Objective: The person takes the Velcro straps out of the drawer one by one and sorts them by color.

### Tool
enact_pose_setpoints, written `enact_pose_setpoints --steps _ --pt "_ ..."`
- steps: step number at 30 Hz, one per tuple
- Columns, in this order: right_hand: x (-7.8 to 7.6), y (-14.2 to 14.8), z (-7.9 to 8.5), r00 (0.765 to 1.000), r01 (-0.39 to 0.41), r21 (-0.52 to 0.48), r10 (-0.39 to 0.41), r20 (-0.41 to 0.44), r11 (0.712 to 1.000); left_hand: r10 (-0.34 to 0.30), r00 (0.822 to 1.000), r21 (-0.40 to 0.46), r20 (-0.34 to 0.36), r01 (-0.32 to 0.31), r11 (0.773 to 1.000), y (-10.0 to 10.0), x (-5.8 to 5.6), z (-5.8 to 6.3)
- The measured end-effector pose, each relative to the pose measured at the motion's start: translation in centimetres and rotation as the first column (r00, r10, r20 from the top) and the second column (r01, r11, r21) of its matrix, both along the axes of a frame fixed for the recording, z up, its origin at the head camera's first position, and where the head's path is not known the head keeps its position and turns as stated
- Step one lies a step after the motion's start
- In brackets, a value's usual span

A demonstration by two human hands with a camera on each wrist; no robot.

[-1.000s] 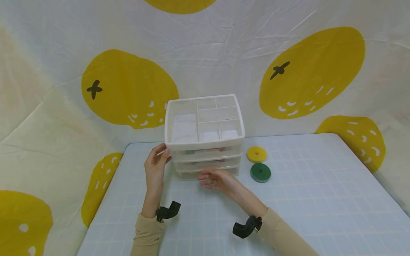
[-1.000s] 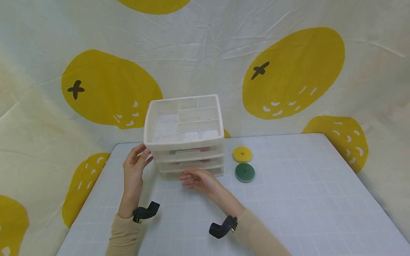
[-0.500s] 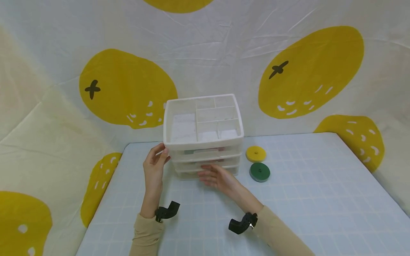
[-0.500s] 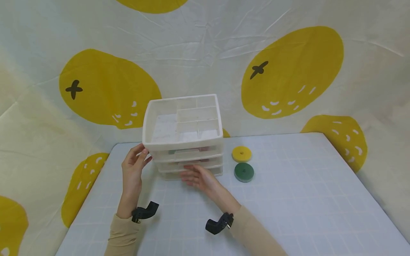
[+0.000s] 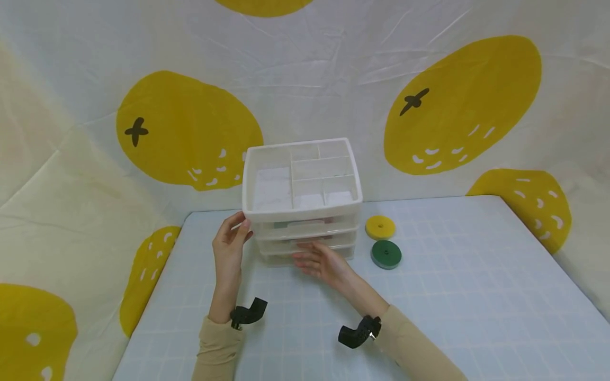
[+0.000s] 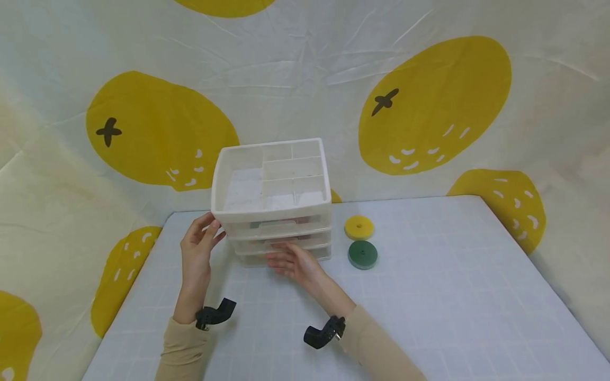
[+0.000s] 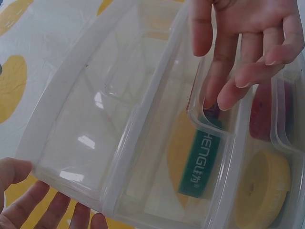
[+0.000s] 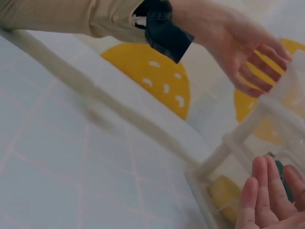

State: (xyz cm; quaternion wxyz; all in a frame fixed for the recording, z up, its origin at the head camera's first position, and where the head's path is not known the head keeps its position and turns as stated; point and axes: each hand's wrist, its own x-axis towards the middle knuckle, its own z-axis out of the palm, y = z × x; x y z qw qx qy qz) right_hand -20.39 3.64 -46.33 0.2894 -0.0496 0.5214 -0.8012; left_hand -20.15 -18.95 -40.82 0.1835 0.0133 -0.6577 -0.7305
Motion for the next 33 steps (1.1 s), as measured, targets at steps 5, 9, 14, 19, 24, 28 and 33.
enact_pose_setpoints --steps 5,9,14,19,24,28,33 --pt "0.2 0.1 -0.2 1.0 0.006 0.029 -0.006 0.005 1.0 -0.007 1.0 -0.006 0.005 0.007 1.0 0.0 0.0 0.0" --pt "0.4 0.3 -0.2 1.0 -0.009 0.048 0.01 -0.015 0.999 -0.005 1.0 -0.009 0.002 0.005 1.0 0.1 0.0 0.0" --pt "1.0 0.4 -0.3 1.0 -0.016 0.06 0.018 -0.023 0.998 -0.002 1.0 -0.014 -0.006 0.002 1.0 0.2 -0.1 0.1" --pt "1.8 0.6 -0.3 0.999 -0.037 0.072 0.039 -0.026 0.997 -0.006 1.0 -0.01 -0.009 0.006 1.0 0.2 -0.1 0.1" --pt "2.6 0.8 -0.2 0.998 -0.057 0.089 0.059 -0.022 0.994 -0.002 1.0 -0.005 -0.005 0.002 1.0 0.3 -0.1 0.1" --pt "3.2 0.9 -0.2 0.997 -0.073 0.099 0.075 -0.019 0.992 0.0 1.0 -0.005 0.002 0.0 1.0 0.3 0.0 0.2" --pt "3.9 1.2 -0.3 0.995 -0.095 0.101 0.098 -0.026 0.99 -0.003 1.0 -0.004 -0.006 0.003 1.0 0.3 0.0 0.2"
